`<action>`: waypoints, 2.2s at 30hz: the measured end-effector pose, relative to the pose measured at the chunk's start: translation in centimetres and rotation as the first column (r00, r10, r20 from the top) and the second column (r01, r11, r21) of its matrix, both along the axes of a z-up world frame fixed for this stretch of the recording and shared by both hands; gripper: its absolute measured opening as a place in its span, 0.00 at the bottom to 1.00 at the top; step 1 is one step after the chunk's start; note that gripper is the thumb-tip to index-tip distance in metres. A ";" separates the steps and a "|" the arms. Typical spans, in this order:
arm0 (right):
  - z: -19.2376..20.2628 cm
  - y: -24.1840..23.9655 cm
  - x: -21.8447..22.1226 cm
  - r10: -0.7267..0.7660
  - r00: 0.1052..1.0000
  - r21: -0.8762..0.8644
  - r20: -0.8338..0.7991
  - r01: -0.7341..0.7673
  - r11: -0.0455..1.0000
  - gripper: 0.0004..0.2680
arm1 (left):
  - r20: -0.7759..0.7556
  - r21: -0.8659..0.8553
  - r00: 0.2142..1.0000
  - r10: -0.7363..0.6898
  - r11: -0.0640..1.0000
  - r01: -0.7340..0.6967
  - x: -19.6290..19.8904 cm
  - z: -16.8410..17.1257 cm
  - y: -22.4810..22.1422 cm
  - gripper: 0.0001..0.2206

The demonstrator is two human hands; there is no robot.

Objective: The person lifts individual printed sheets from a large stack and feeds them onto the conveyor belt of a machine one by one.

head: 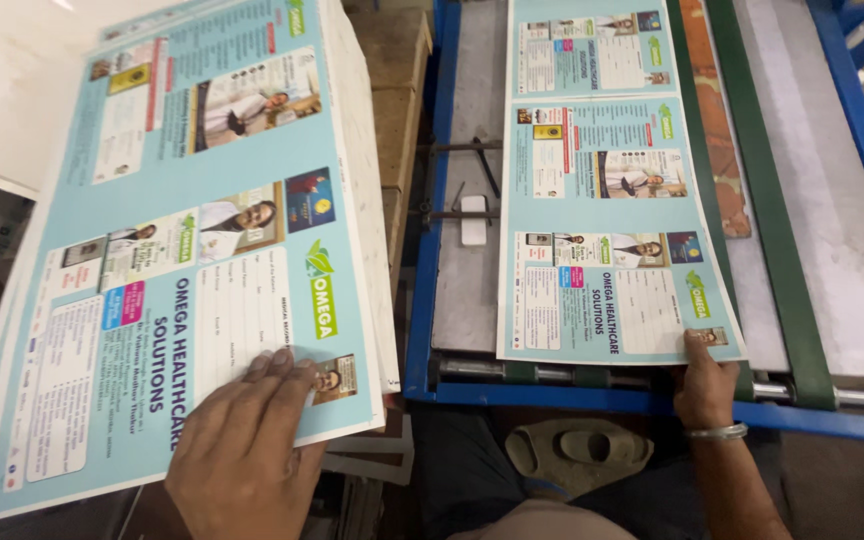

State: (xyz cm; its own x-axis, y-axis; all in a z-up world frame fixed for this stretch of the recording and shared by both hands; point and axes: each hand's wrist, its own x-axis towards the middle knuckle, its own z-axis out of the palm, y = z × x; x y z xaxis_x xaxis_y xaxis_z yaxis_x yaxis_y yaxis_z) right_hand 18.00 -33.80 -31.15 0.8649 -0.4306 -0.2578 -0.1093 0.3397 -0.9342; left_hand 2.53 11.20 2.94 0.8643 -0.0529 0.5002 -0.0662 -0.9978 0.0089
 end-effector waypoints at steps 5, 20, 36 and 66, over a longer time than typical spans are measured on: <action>2.1 0.4 0.7 0.171 0.979 0.139 -0.115 -0.154 0.978 0.14 | -0.038 -0.012 0.999 0.028 1.000 -0.028 -0.1 -1.3 0.7 0.24; 7.1 3.2 -3.7 0.274 0.942 0.112 -0.195 -0.256 0.960 0.20 | -0.104 0.039 0.995 -0.004 0.999 0.008 0.4 1.5 0.6 0.27; 24.0 14.1 -6.8 0.704 0.357 0.092 0.614 -0.918 0.385 0.23 | -0.038 0.051 0.941 -0.335 0.940 0.337 3.5 -2.6 -9.4 0.24; 2.7 -2.4 -9.9 0.076 0.984 -0.091 -0.159 -0.091 0.992 0.14 | 0.038 0.074 0.999 0.001 0.997 -0.004 1.4 0.3 -0.7 0.23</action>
State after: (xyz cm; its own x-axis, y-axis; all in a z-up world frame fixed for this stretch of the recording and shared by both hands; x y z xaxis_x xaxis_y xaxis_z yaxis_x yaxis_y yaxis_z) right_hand 8.10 -36.19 -28.45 0.8516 -0.3884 -0.3520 -0.2797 0.2312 -0.9318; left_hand 3.89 10.48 3.21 0.8447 -0.0888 0.5278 -0.0626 -0.9958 -0.0673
